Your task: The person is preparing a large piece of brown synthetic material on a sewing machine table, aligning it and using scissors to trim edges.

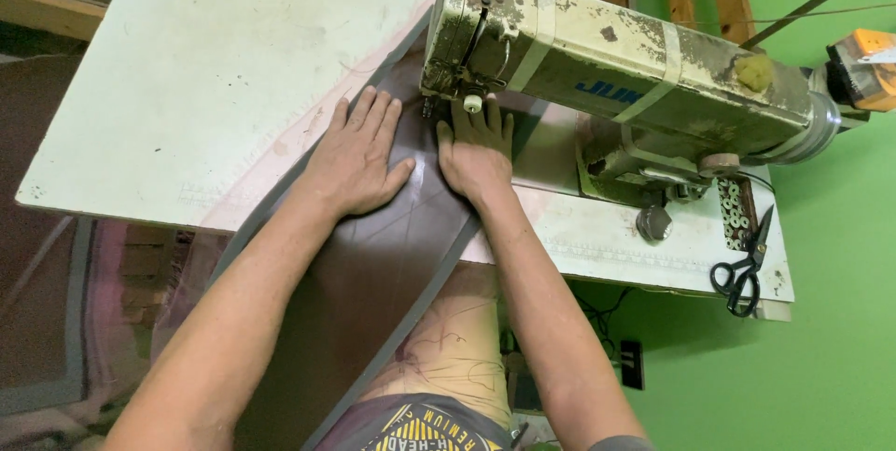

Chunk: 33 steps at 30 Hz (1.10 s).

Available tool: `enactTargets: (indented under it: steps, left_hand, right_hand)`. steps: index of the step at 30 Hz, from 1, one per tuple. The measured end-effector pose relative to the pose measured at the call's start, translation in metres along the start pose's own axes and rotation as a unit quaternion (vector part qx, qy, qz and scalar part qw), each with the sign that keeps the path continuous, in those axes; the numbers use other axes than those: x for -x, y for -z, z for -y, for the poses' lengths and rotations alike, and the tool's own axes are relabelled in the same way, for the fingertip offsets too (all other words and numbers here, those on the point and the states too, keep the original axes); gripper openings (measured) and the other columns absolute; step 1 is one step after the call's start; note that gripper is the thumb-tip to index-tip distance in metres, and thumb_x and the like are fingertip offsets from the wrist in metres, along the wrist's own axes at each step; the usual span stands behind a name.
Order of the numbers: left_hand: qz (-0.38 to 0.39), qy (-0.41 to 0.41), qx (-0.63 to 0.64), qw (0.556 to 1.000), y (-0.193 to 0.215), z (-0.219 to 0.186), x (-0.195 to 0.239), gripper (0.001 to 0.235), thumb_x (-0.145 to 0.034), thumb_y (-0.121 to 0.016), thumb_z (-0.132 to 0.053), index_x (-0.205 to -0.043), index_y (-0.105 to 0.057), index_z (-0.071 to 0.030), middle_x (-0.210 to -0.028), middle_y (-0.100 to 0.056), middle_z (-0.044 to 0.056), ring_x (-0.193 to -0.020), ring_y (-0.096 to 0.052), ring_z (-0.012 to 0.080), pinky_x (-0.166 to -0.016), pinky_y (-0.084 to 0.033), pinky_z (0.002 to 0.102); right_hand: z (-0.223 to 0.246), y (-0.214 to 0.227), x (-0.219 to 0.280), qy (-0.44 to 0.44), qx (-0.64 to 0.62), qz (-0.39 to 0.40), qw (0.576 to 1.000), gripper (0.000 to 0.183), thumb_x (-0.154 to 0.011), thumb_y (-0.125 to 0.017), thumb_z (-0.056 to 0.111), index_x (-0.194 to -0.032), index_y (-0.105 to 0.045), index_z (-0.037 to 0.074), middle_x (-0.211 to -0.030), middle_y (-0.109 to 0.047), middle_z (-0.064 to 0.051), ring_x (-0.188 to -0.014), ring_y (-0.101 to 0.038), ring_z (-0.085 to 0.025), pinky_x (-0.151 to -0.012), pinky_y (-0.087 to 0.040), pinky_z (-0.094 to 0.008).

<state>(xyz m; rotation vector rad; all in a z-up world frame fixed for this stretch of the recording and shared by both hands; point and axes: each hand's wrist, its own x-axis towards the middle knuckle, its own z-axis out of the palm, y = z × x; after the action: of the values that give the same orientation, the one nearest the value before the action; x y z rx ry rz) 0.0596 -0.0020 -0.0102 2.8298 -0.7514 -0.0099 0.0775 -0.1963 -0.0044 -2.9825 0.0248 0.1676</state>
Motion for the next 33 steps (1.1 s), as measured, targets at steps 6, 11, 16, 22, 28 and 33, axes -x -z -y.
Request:
enactTargets:
  steps: [6, 11, 16, 22, 28, 33]
  left_hand:
    - [-0.027, -0.021, -0.013, 0.999, -0.009, 0.01, -0.017, 0.089, -0.098, -0.033, -0.062, -0.16, -0.028, 0.001, -0.166, -0.03, 0.022, -0.157, -0.02, 0.0351, -0.126, -0.01, 0.055]
    - [-0.02, -0.029, -0.018, 0.999, -0.016, 0.023, -0.037, 0.088, -0.097, -0.03, -0.061, -0.161, -0.027, -0.001, -0.167, -0.028, 0.019, -0.157, -0.018, 0.0337, -0.127, -0.009, 0.054]
    - [-0.016, -0.016, -0.017, 1.0, -0.012, 0.026, -0.05, 0.088, -0.096, -0.031, -0.06, -0.162, -0.026, -0.002, -0.167, -0.028, 0.019, -0.157, -0.017, 0.0334, -0.127, -0.011, 0.054]
    - [-0.014, -0.016, -0.008, 1.0, -0.008, 0.032, -0.065, 0.086, -0.097, -0.032, -0.056, -0.162, -0.025, 0.0, -0.167, -0.027, 0.021, -0.157, -0.018, 0.0351, -0.126, -0.011, 0.054]
    - [-0.033, -0.004, -0.021, 0.999, -0.012, 0.035, -0.082, 0.08, -0.103, -0.028, -0.054, -0.161, -0.028, 0.001, -0.166, -0.03, 0.022, -0.157, -0.019, 0.0364, -0.126, -0.012, 0.056]
    - [-0.003, 0.006, -0.159, 0.987, 0.017, -0.002, -0.066, 0.062, -0.1, -0.033, -0.013, -0.16, -0.028, 0.002, -0.162, -0.034, 0.027, -0.154, -0.026, 0.0352, -0.124, -0.023, 0.051]
  right_hand:
    - [-0.004, -0.001, -0.02, 0.006, 0.009, -0.026, 1.0, 0.061, -0.103, -0.031, 0.055, -0.132, -0.064, 0.013, -0.141, -0.06, -0.017, -0.143, -0.04, -0.038, -0.123, -0.016, -0.056]
    - [-0.004, 0.015, -0.032, 0.006, 0.037, -0.017, 0.999, 0.066, -0.101, -0.025, 0.056, -0.125, -0.068, 0.012, -0.135, -0.065, -0.016, -0.138, -0.045, -0.036, -0.121, -0.017, -0.053]
    - [0.0, 0.029, -0.037, -0.038, -0.013, -0.021, 0.999, 0.062, -0.093, -0.034, 0.052, -0.109, -0.075, 0.009, -0.116, -0.073, -0.016, -0.124, -0.062, -0.036, -0.112, -0.036, -0.046]
    - [-0.03, 0.007, -0.074, -0.087, -0.202, -0.05, 0.974, 0.055, -0.076, -0.064, 0.057, -0.108, -0.079, 0.015, -0.11, -0.075, -0.013, -0.119, -0.065, -0.033, -0.106, -0.049, -0.048]
    - [-0.109, -0.093, -0.148, 0.006, -0.028, -0.069, 0.997, 0.061, -0.081, -0.053, 0.061, -0.099, -0.077, 0.008, -0.102, -0.078, -0.016, -0.105, -0.072, -0.039, -0.096, -0.055, -0.049]
    - [-0.128, -0.118, -0.173, 0.036, -0.103, -0.125, 0.986, 0.058, -0.08, -0.063, 0.061, -0.097, -0.077, 0.007, -0.094, -0.076, -0.018, -0.099, -0.071, -0.044, -0.089, -0.058, -0.05]
